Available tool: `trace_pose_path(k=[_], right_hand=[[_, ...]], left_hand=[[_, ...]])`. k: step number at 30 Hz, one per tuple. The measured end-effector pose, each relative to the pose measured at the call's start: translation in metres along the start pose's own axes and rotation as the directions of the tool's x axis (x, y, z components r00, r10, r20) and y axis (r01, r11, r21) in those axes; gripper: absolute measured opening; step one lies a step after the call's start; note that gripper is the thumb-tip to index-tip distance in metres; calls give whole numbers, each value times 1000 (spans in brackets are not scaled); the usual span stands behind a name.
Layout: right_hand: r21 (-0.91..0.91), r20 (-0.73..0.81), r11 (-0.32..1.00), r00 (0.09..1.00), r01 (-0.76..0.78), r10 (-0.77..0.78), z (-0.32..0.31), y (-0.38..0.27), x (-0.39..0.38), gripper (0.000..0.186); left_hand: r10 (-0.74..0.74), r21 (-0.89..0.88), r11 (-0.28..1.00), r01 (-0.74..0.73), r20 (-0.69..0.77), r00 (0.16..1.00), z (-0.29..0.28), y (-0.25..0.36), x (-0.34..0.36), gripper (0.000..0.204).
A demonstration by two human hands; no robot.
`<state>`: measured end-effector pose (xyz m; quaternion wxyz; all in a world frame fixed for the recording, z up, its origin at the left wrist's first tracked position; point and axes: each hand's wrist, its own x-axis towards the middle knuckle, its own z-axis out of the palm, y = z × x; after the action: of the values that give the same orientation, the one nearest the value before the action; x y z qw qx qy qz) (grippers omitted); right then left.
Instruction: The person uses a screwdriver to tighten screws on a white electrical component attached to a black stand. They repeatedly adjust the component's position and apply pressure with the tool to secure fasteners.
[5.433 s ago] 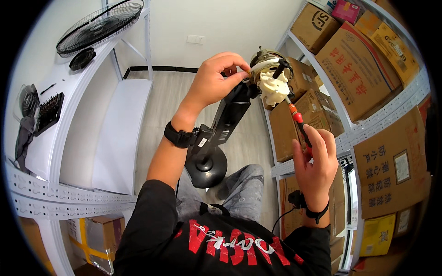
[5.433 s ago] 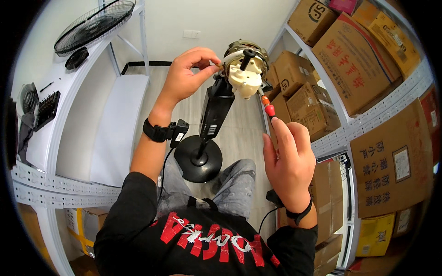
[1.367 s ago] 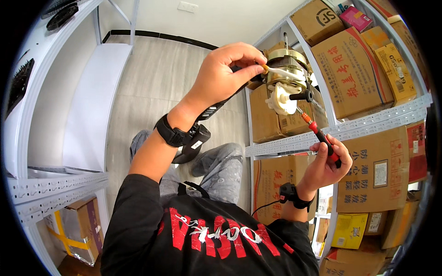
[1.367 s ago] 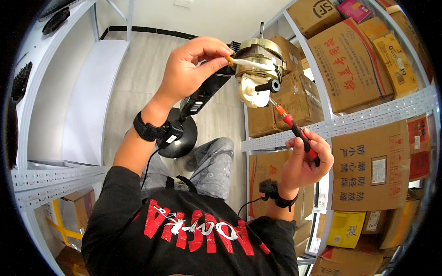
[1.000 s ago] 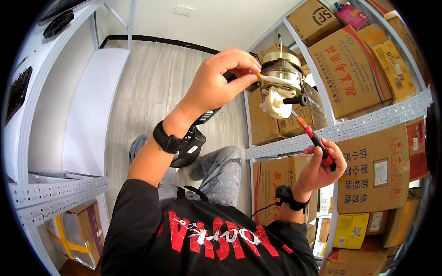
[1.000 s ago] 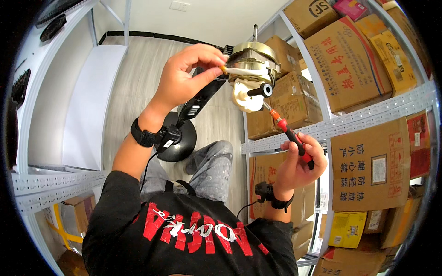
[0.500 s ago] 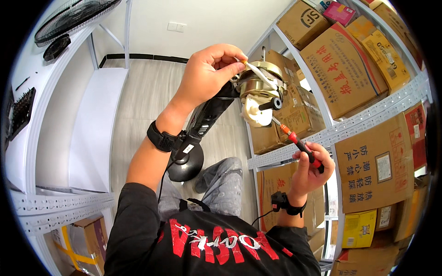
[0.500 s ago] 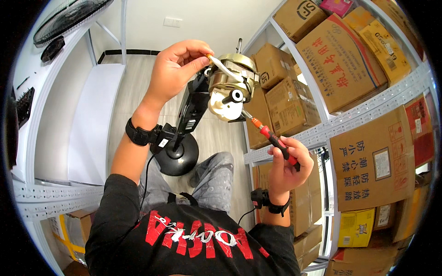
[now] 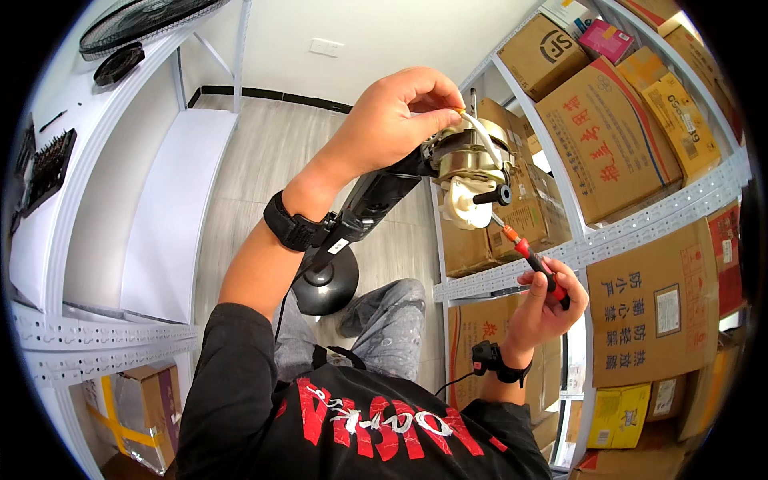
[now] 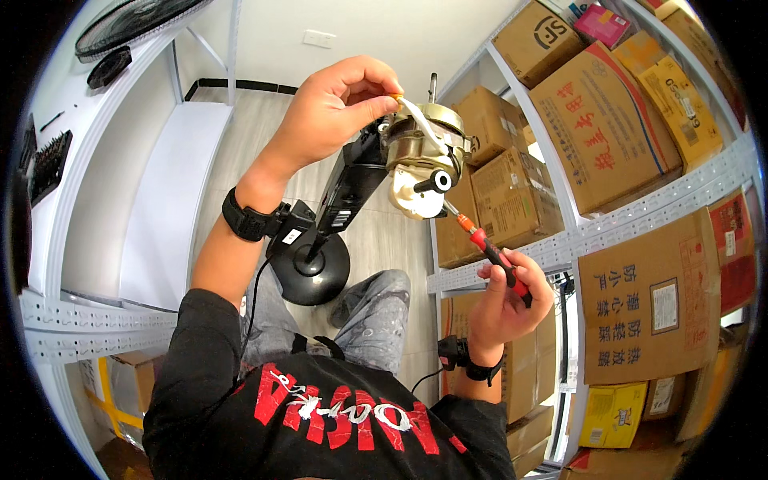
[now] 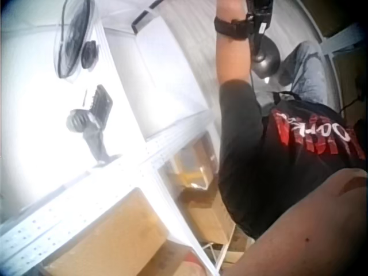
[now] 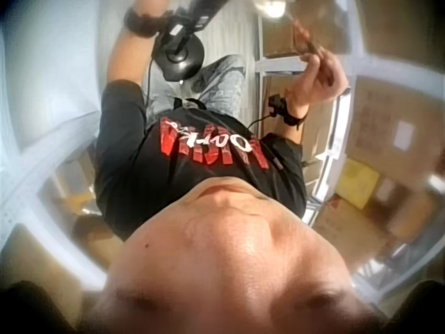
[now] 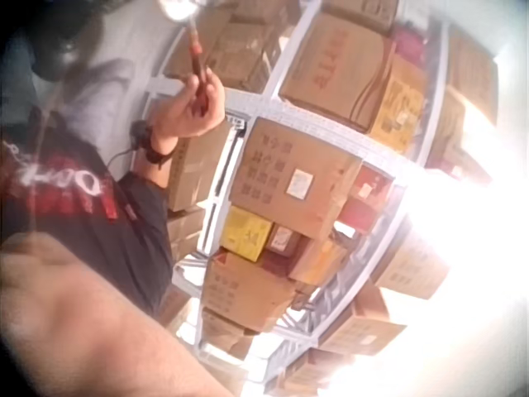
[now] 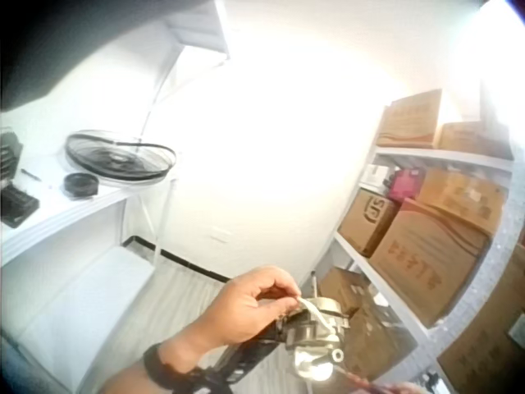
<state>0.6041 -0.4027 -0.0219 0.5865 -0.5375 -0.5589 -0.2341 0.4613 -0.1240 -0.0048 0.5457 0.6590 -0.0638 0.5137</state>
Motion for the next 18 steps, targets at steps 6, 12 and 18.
trace_pose_path(k=[6,12,18], right_hand=[[-17,-31,998,998,-62,61,-4,-2,-3,29],[-11,-46,997,996,-75,75,-4,1,-5,28],[-41,-31,998,998,-51,50,-2,-3,-3,28]], left_hand=[[20,-26,1000,-18,92,996,-6,1,-15,12],[125,83,988,-129,49,991,-7,4,-18,11],[164,165,972,-170,48,985,-1,13,9,10]])
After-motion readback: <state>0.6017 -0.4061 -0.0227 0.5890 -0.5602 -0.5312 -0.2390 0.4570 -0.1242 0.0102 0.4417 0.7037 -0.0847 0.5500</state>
